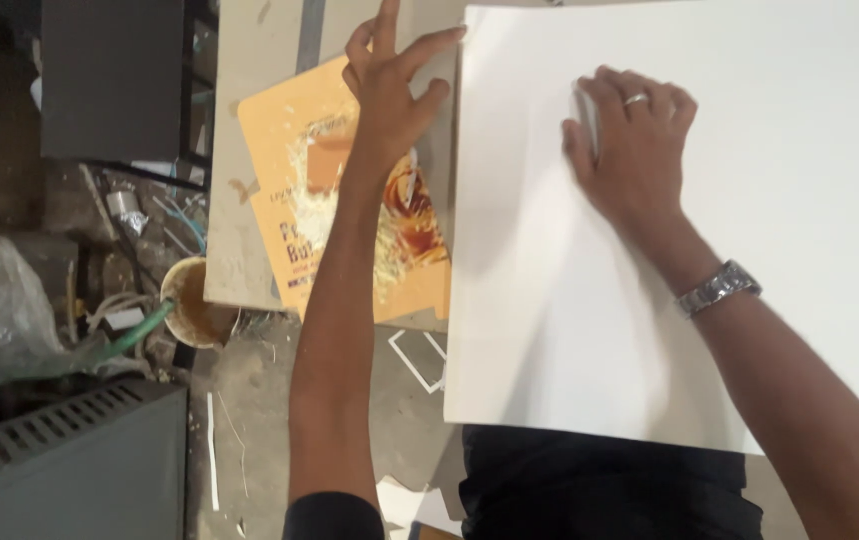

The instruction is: The person repeatedly picks up printed sheets and places them onto a growing stack of white paper on a work table. They handle the sheets one at a time, aligning edges before adding them to the pile. The task continues throughout the clip without a visible final state.

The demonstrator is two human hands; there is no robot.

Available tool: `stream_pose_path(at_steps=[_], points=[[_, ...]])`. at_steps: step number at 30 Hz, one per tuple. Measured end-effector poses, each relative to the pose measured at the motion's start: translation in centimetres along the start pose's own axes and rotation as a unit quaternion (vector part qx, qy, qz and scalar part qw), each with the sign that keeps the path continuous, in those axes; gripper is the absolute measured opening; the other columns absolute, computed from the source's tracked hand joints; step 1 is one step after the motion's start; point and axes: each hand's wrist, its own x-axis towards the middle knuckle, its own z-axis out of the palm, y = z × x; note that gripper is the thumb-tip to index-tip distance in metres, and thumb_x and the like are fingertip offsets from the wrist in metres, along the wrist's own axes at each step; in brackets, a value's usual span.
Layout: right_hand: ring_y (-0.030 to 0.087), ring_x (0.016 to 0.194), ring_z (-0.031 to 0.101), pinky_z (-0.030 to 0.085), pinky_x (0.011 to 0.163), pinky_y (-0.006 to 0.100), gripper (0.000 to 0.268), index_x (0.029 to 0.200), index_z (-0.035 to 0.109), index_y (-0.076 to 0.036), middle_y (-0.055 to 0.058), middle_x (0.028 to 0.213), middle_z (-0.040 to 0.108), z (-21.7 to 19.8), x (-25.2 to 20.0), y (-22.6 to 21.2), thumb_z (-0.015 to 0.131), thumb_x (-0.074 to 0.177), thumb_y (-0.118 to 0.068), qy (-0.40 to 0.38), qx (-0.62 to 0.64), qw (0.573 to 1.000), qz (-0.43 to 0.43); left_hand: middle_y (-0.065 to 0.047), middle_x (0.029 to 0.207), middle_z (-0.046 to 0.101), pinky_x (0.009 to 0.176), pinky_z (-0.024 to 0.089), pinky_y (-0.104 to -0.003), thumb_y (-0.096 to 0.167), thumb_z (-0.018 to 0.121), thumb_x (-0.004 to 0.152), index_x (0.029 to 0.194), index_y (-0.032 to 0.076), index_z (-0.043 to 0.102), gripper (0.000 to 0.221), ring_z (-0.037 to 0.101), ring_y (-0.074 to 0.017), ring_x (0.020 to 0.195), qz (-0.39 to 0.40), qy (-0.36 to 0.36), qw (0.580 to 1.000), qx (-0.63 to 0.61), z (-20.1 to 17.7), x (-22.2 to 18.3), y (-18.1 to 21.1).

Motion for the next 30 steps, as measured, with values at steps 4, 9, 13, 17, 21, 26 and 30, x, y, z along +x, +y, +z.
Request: stream_pose_path(at_steps=[4,9,13,17,21,26,30], points=[[0.03,0.139,0.047,0.028,0.116,0.056,0.037,0.137,0.061,-0.003,0.014,0.147,0.061,0.1,0.1,-0.1,0.066,0.109,-0.028,-0.014,-0.021,1.0,0.012,-0.004,0.171,0.023,0.115,0.026,-0.052,0.014,0.076,0.082,0.128,0.038,0.078,0.053,0.029,-0.035,0.143,-0.008,-0.003,1.0,0.006,2.4,2.6,-2.7],[0.03,0.138,0.049,0.029,0.115,0.055,0.04,0.14,0.062,-0.006,0.013,0.145,0.062,-0.7,0.4,-0.6,0.068,0.107,-0.027,-0.009,-0.018,1.0,0.01,-0.005,0.17,0.023,0.114,0.026,-0.052,0.01,0.075,0.082,0.125,0.038,0.08,0.052,0.029,-0.0351,0.142,0.006,-0.002,1.0,0.019,3.4,3.4,-3.5],[0.03,0.138,0.049,0.029,0.114,0.055,0.036,0.135,0.062,-0.005,0.013,0.145,0.061,-0.8,0.3,-0.8,0.069,0.107,-0.026,-0.009,-0.009,1.0,0.009,-0.004,0.17,0.026,0.118,0.025,-0.052,0.004,0.075,0.081,0.117,0.037,0.085,0.05,0.03,-0.0365,0.145,0.03,0.001,0.999,0.033,1.5,2.4,-2.3],[0.029,0.137,0.049,0.029,0.115,0.055,0.037,0.135,0.062,-0.004,0.013,0.146,0.062,-0.6,0.2,-0.6,0.069,0.108,-0.027,-0.005,-0.003,1.0,0.012,-0.004,0.172,0.025,0.121,0.024,-0.051,0.0,0.076,0.078,0.11,0.037,0.087,0.05,0.03,-0.0369,0.149,0.043,-0.019,0.998,0.034,-1.5,-1.4,0.7],[0.029,0.14,0.048,0.029,0.116,0.055,0.036,0.136,0.061,-0.004,0.013,0.144,0.061,-0.2,-0.1,-0.2,0.068,0.109,-0.027,-0.001,-0.002,1.0,0.003,0.0,0.173,0.024,0.124,0.025,-0.05,0.009,0.084,0.077,0.102,0.039,0.086,0.04,0.029,-0.0366,0.153,0.048,-0.041,0.996,0.055,-3.4,-7.2,3.7],[0.029,0.142,0.047,0.028,0.118,0.055,0.036,0.136,0.061,-0.002,0.013,0.143,0.061,0.7,-0.5,0.9,0.065,0.107,-0.025,-0.002,-0.004,1.0,-0.02,-0.001,0.17,0.028,0.12,0.027,-0.051,0.019,0.086,0.08,0.104,0.039,0.084,0.032,0.028,-0.0391,0.149,0.004,-0.1,0.99,0.101,-6.1,-15.4,8.3],[0.028,0.138,0.047,0.029,0.119,0.052,0.032,0.131,0.061,-0.003,0.013,0.144,0.061,0.9,-0.8,1.3,0.063,0.106,-0.023,0.014,-0.016,0.999,-0.038,-0.01,0.163,0.024,0.112,0.03,-0.056,0.036,0.088,0.084,0.133,0.037,0.065,0.054,0.017,-0.0453,0.147,-0.265,-0.232,0.936,0.017,-8.0,-21.0,12.2]])
